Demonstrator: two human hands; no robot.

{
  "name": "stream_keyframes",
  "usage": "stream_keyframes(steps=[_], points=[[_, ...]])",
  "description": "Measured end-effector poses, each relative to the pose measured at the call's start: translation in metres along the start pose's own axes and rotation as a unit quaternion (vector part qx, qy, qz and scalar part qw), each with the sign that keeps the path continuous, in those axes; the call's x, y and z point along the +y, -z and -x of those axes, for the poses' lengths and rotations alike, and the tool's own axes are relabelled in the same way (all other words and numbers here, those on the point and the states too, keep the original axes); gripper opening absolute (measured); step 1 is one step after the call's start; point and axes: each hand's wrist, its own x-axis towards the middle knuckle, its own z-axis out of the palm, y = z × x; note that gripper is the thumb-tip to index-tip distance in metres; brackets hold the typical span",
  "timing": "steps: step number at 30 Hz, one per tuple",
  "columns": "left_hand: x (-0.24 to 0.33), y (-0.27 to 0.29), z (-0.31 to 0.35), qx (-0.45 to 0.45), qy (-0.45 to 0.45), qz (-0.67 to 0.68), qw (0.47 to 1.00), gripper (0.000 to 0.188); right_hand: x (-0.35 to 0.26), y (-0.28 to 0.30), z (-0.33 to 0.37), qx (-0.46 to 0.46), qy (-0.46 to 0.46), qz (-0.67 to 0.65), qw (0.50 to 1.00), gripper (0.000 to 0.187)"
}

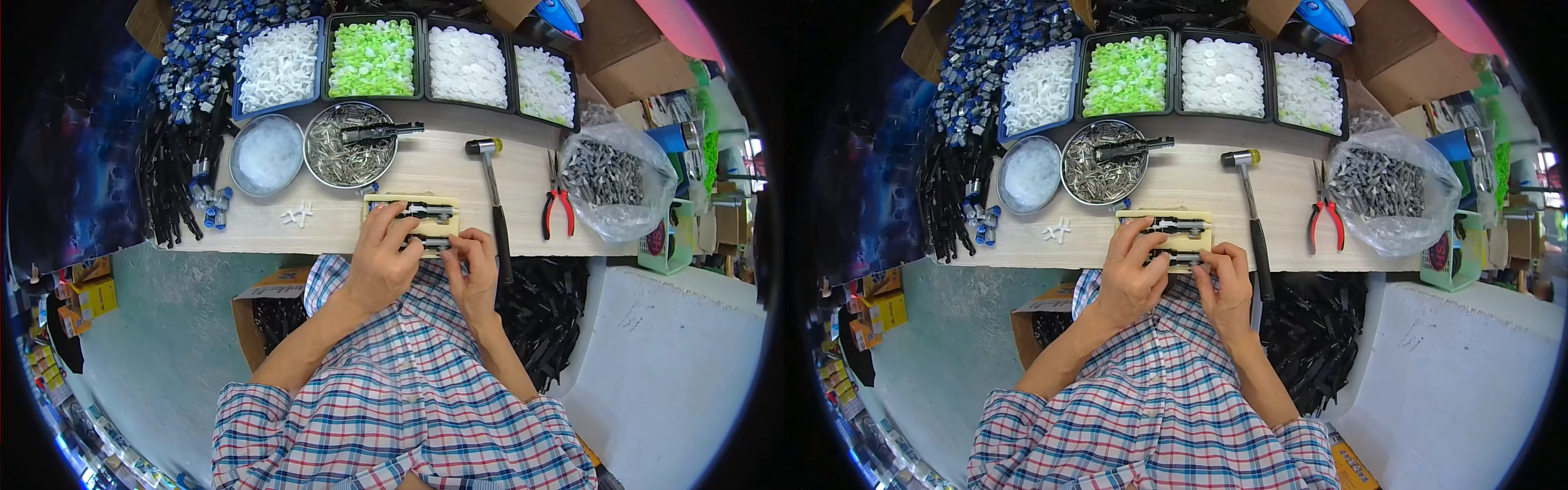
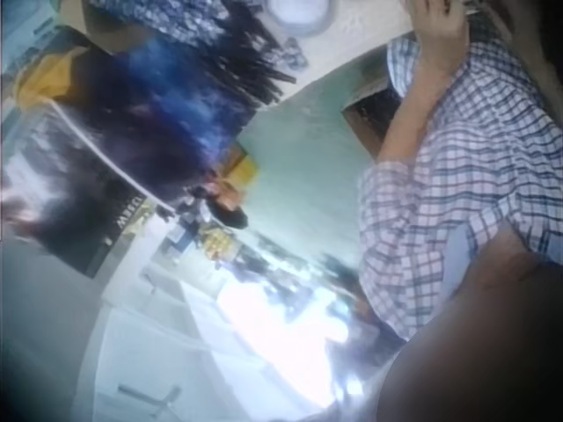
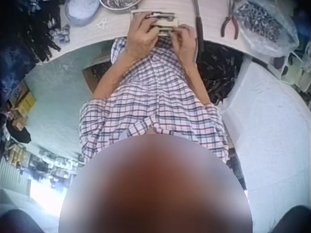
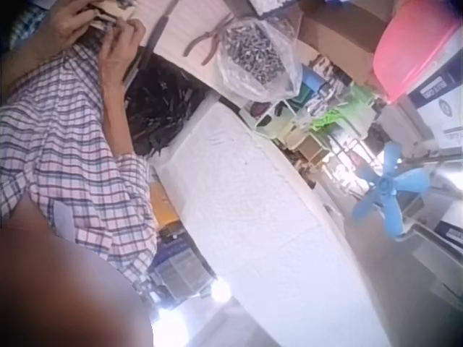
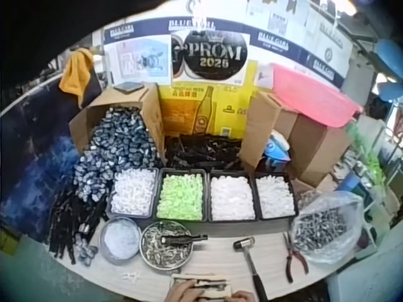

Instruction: Assembling small plastic parts into a frame using a hammer and pliers at a workbench.

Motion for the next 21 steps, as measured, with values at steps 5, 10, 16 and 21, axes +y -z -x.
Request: stream_keyframes(steps=[5, 10, 16, 21], points=[[-0.003, 0.002, -0.001, 0.003, -0.01, -0.004, 1.0, 0.018, -0.008, 0.01, -0.007, -0.003, -0.013, -0.037, 0.999, 0.029], [-0.004, 0.002, 0.003, 0.042, 0.009, 0.033, 0.999, 0.021, 0.026, 0.06, 0.023, 0.199, -0.043, 0.031, 0.979, 0.018], [0.005, -0.005, -0.021, 0.005, 0.001, 0.036, 0.999, 0.036, 0.142, 0.128, 0.071, 0.219, -0.104, 0.382, 0.892, 0.034], [0.002, -0.019, -0.024, -0.023, -0.006, -0.01, 1.0, 0.038, 0.205, 0.136, 0.108, 0.108, -0.192, 0.563, 0.797, 0.054]])
